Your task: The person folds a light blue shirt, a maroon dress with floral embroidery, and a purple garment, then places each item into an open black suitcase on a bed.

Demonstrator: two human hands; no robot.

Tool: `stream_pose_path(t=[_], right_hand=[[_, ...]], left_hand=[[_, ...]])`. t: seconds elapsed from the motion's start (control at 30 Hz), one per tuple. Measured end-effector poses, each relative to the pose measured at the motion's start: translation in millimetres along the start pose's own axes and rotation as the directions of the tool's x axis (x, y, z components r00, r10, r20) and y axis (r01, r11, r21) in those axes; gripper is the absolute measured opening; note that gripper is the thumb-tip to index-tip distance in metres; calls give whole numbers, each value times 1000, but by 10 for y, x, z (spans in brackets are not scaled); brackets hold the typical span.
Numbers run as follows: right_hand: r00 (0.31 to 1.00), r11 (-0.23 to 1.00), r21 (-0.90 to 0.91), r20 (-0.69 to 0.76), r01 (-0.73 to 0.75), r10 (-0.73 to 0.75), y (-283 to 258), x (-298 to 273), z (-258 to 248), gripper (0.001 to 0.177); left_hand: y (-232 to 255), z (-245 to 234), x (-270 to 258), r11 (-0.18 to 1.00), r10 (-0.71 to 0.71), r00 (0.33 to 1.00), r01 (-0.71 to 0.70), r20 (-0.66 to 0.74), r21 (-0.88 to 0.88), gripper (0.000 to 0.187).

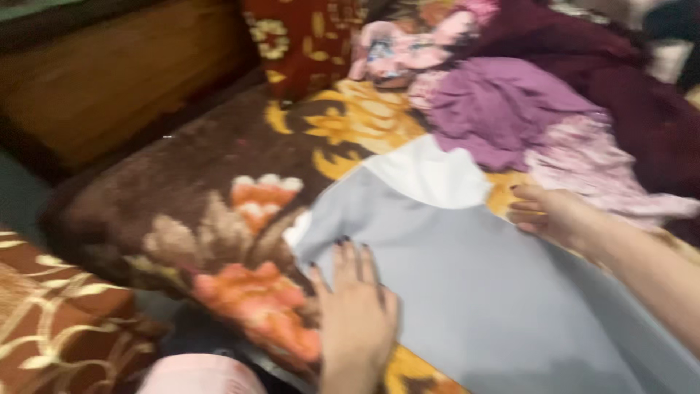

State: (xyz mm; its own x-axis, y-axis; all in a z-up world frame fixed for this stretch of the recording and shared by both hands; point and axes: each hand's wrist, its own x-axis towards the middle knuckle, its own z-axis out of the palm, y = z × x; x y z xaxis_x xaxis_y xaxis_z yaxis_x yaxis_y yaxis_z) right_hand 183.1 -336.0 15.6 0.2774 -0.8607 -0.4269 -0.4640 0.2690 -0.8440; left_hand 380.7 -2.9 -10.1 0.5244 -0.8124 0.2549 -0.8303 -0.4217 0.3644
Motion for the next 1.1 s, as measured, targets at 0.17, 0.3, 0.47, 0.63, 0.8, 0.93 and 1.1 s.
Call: stream_pose_path(t=[0.17, 0.3, 0.47, 0.63, 0.8, 0.93, 1.1], right_hand=[[987, 976, -164, 43, -147, 156, -250, 858, 331, 26], [975, 943, -269, 50, -195, 216, -425, 1022, 638, 27], [943, 943, -16, 2, 334, -334, -520, 350, 813, 29], [578, 422, -457, 285, 783, -765, 303, -846, 622, 36], [601, 273, -582, 497, 766, -626, 606, -1729, 626, 48], [739, 496, -593, 276, 634, -614, 790, -1878, 727, 48], [957, 982, -52, -220, 184, -191, 1002, -1697, 871, 38]], left_hand=[[-100, 95, 2, 986, -17, 991, -5, -136, -164, 71], [-123, 139, 13, 969, -17, 998, 0, -66, -247, 79], [-112, 98, 2, 957, -23, 999, 10, -40, -289, 74], [-103, -17, -26, 960, -63, 986, 17, -157, -278, 62], [-112, -273, -118, 735, -258, 960, 121, -110, -667, 64], [-165, -385, -114, 722, -188, 982, 160, 32, -673, 76], [-232, -269, -176, 859, 6, 996, -49, -84, -510, 50]])
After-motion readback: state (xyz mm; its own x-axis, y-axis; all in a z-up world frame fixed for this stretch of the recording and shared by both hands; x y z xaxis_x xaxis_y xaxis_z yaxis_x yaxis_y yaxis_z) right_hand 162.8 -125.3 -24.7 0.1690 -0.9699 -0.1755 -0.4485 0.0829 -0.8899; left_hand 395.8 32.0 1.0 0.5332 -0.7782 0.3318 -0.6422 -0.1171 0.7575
